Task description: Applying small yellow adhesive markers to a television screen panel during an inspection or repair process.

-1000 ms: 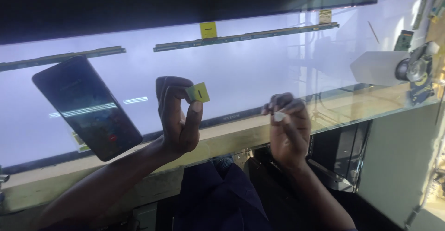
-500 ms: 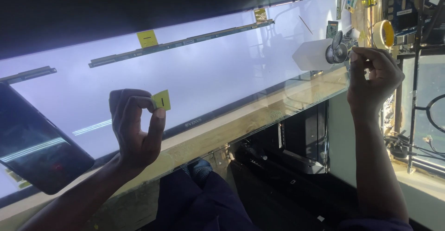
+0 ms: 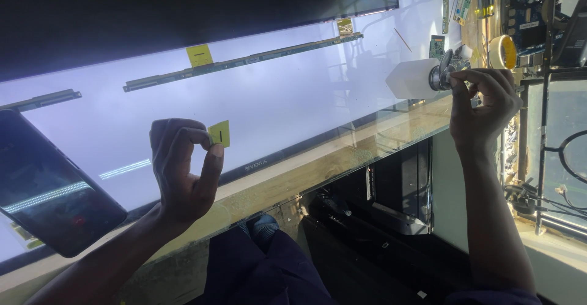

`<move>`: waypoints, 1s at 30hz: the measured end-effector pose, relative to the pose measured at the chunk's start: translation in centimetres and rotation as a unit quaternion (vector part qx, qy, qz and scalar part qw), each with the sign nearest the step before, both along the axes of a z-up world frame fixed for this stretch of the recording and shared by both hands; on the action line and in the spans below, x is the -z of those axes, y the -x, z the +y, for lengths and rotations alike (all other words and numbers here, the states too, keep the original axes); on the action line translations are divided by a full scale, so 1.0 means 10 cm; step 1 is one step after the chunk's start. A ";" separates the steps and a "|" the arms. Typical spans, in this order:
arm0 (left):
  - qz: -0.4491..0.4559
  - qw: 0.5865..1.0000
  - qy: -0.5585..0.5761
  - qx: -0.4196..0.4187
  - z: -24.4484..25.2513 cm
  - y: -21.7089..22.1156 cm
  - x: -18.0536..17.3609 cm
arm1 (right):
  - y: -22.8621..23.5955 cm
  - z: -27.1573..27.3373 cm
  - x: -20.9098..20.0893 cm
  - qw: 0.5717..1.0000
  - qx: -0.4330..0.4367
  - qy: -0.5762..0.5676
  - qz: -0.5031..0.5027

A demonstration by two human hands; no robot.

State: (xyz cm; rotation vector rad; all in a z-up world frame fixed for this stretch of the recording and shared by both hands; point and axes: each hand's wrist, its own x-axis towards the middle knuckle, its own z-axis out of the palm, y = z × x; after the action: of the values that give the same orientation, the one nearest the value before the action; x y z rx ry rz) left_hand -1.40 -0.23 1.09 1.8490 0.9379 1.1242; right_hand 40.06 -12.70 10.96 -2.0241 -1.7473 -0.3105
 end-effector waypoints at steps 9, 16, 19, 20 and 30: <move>0.003 1.000 0.004 0.001 0.00 0.00 -0.01 | -0.07 0.01 0.00 0.999 -0.019 0.035 -0.037; 0.000 1.000 0.000 0.003 0.01 0.00 -0.02 | -0.06 0.02 -0.05 0.995 -0.037 0.055 -0.069; -0.002 1.000 0.002 0.000 0.00 0.00 0.00 | -0.04 0.04 -0.09 0.994 -0.050 0.055 -0.077; -0.001 1.000 0.007 -0.001 -0.01 0.00 0.01 | -0.02 0.05 -0.10 0.994 -0.057 0.055 -0.075; -0.007 1.000 0.007 0.004 0.00 0.01 -0.03 | -0.09 -0.03 -0.16 0.993 -0.072 0.081 -0.053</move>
State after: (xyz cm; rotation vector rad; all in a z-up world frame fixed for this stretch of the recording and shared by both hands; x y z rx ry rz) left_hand -1.54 -0.20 1.43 1.8291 0.9272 1.1225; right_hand 40.97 -12.96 12.55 -2.0102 -2.0306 -0.2417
